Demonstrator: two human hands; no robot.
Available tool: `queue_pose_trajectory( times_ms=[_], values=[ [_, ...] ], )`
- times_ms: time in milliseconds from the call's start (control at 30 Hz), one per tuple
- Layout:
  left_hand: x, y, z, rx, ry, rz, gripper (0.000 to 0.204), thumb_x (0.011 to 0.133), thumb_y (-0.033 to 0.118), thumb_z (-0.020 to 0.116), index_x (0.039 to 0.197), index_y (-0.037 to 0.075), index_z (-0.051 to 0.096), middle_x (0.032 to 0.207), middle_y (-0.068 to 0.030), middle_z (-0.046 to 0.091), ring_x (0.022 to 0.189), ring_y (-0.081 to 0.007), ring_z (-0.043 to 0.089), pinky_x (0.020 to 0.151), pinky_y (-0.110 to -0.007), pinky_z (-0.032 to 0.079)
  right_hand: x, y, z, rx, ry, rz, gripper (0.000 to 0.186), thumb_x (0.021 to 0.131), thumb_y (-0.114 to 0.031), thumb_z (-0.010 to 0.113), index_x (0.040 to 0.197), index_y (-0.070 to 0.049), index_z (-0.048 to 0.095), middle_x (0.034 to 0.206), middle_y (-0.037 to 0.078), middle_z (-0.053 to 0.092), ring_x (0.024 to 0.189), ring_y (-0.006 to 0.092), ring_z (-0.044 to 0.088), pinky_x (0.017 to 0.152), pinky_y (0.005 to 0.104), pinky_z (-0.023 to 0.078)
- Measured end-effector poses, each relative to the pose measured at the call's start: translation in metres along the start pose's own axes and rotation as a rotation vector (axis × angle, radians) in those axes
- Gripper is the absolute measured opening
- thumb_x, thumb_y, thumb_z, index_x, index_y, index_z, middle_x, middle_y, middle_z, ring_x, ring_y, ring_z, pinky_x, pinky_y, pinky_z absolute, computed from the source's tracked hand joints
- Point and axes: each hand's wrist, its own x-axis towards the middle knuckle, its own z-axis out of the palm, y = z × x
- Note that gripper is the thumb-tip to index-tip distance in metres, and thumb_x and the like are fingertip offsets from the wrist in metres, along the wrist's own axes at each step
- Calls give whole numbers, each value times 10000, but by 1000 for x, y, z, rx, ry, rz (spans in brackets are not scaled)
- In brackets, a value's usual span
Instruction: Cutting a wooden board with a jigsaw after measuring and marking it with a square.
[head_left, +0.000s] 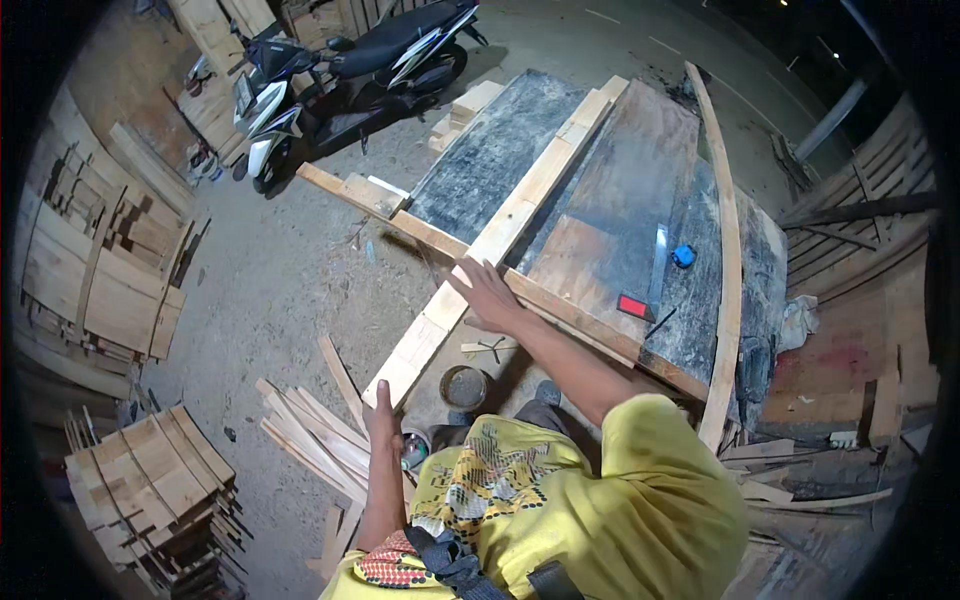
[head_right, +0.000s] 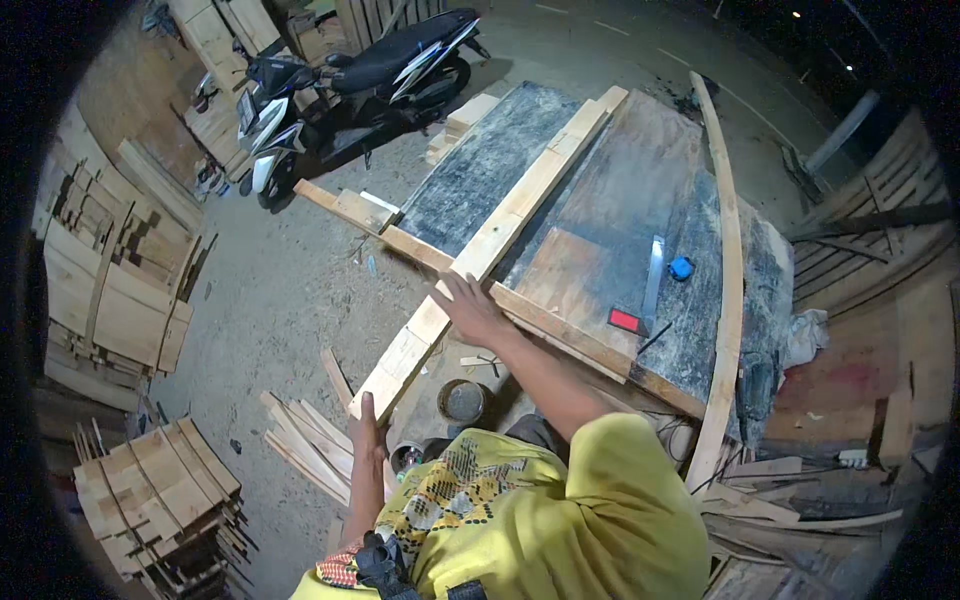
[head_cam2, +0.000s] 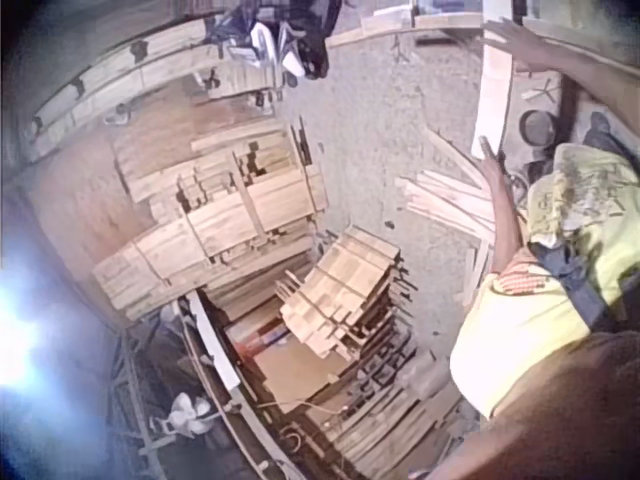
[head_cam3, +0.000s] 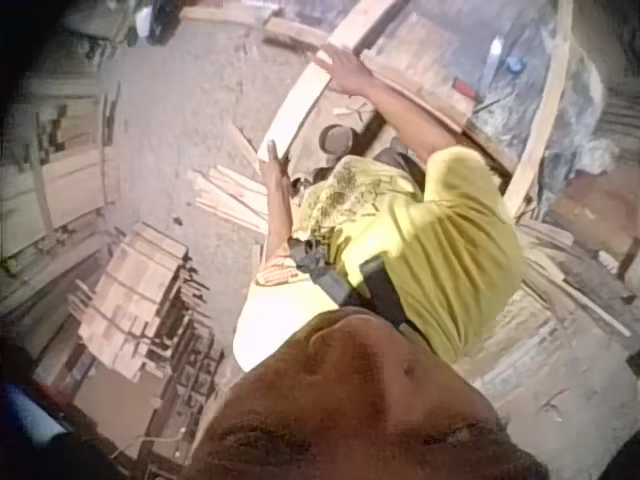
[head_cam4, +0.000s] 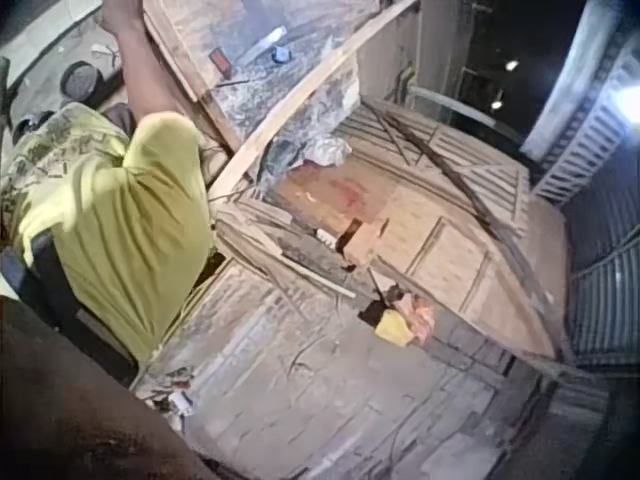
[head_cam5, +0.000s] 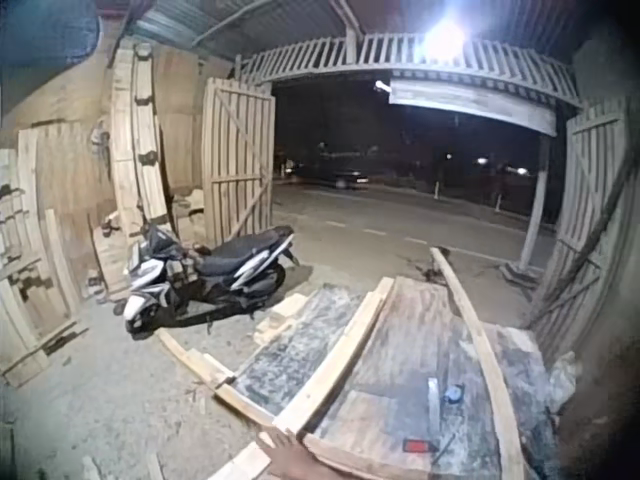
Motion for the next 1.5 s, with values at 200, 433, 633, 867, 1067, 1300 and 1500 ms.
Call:
queue_pose_trajectory(
  times_ms=[200,433,633,867,1067,1300,1500],
  values=[
    [-54,32,14,128,-23,19,748,910,382,700,1446,17,327,1331,-159,515,1159,-301,556,853,-486,523,-16,53,2,1191,782,1304,836,821,-433,726,1481,-69,365,1405,193,429,1278,355,433,1041,448,385],
    [-85,-5,22,187,-91,178,601,964,329,619,1373,-62,419,1317,-167,544,1173,-261,545,987,-400,448,16,117,3,1772,688,1272,905,786,-400,813,1458,-4,353,1373,164,524,1202,297,557,960,476,489],
    [-69,-94,-53,208,-96,213,526,982,289,561,1339,-87,474,1310,-174,560,1150,-262,564,953,-370,463,-20,70,34,1808,849,1229,766,801,-292,831,1381,8,432,1266,137,574,1132,293,590,888,443,548],
    [1,-132,-41,1081,-475,288,765,803,305,794,1359,-93,450,1265,-283,589,1142,-403,588,1045,-402,412,-104,25,-66,1068,1174,941,662,812,-201,802,1352,-5,471,1204,103,616,1104,228,588,948,360,479],
    [-57,-1,187,689,-1075,607,344,922,205,685,1138,-58,640,937,-122,703,865,-164,656,807,-329,530,-232,-51,-115,559,1171,1074,652,781,-181,827,1305,13,491,1168,141,623,1069,241,599,943,369,473],
    [-294,64,348,211,-1785,451,849,862,464,734,1461,-10,366,1369,-174,519,1276,-259,495,1068,-378,404,-347,-181,-107,409,1151,1249,936,719,-232,856,1439,29,318,1334,255,478,1242,384,491,1035,452,400],
    [-405,-29,258,183,-1776,286,605,816,320,733,1269,-28,532,1150,-103,646,1027,-188,631,882,-341,513,-436,-289,-107,284,965,1493,1006,757,-393,820,1479,34,266,1330,286,438,1252,443,432,1052,472,374]
  ],
)
